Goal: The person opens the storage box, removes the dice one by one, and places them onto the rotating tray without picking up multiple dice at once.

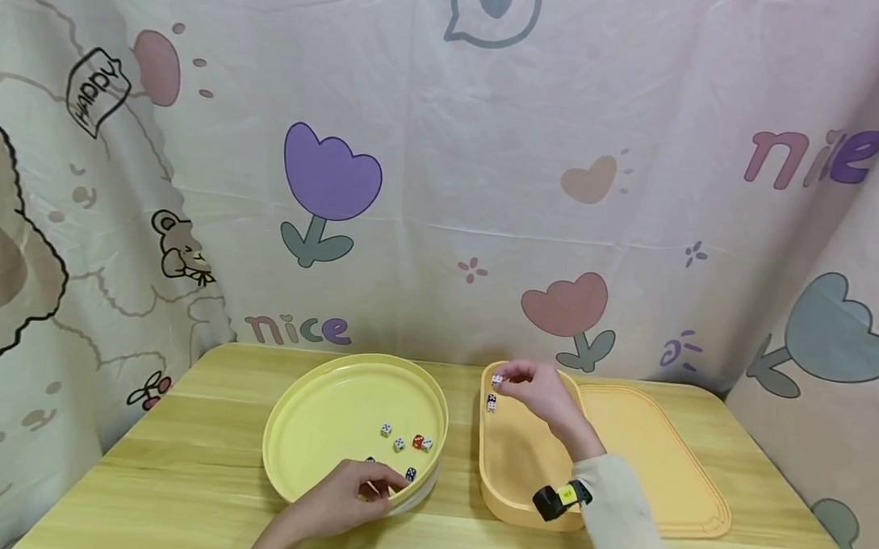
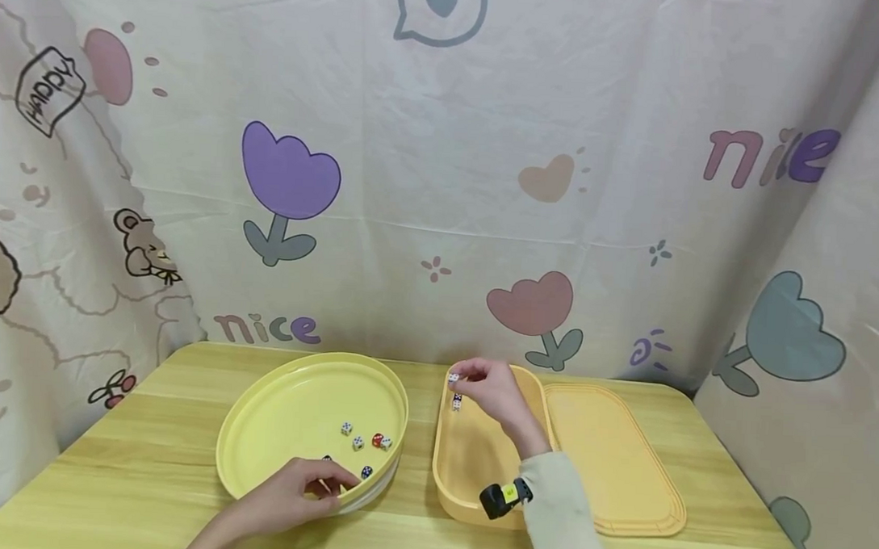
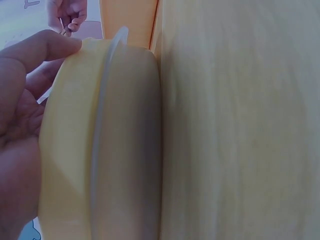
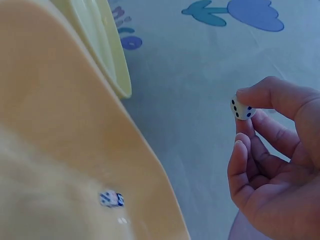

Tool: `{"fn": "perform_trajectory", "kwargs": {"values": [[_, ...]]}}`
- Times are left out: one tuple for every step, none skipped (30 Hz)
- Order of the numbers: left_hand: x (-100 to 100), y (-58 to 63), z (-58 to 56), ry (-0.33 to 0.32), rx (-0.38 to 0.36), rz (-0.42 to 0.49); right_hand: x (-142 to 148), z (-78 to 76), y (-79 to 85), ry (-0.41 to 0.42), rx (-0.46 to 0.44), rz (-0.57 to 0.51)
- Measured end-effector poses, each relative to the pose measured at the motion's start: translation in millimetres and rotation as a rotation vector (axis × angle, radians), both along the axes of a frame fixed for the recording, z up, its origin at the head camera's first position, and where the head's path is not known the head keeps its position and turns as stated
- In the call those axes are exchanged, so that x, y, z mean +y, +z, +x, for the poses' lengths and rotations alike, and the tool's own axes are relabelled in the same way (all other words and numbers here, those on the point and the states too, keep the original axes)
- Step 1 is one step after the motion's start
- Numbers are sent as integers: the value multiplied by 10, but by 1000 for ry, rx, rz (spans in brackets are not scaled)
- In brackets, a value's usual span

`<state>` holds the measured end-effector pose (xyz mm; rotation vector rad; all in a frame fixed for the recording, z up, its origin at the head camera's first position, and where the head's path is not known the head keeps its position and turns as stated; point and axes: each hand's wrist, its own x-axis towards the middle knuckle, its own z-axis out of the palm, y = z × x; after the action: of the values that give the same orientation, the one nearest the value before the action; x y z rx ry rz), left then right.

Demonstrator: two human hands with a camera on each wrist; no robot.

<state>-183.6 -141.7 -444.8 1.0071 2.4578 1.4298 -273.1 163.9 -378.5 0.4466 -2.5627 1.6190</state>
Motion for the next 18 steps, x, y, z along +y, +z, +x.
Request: {"fn": "perform_trajectory", "kwargs": {"values": [[1,-2,0,0,-2,2,-18,28,-13,4,0,-11],[2,-5,1,0,-4,2,-38,59,-24,9,2,-23],[2,-6,1,-1,-6,2,-58,90,-33,16,4,-35],[3,-7,1,-1,-6,1,-80,119,-40,26,10,-47],[2,-7,1,-1,-6,1,-103,144,-45,39,17,-60],[2,-7,1,-2,-4,0,-128,172,-45,50,27,-67],[2,-6,2,-3,-5,1,-154,195,-44,63,38,-73],[1,-6,2,-3,-5,1,-180,216,-42,76,49,-75],[1,-5,2,-2,-3,1,-207,233,-42,88,59,-74],[1,-4,2,-2,0,2,-233,247,-45,99,65,-74],[2,-3,2,-2,2,3,-259,260,-50,103,67,-73],[2,-3,2,-1,3,4,-284,271,-60,108,65,-71],[3,-2,2,-1,3,5,-306,280,-73,111,63,-71],[3,-1,1,1,3,5,-329,289,-90,112,55,-70],[3,-1,1,2,3,6,-351,299,-109,110,47,-67],[3,0,1,2,1,7,-372,311,-129,108,40,-67],[2,1,1,2,-1,8,-396,322,-149,105,32,-65],[2,2,1,1,0,7,-420,334,-168,104,28,-62]]}}
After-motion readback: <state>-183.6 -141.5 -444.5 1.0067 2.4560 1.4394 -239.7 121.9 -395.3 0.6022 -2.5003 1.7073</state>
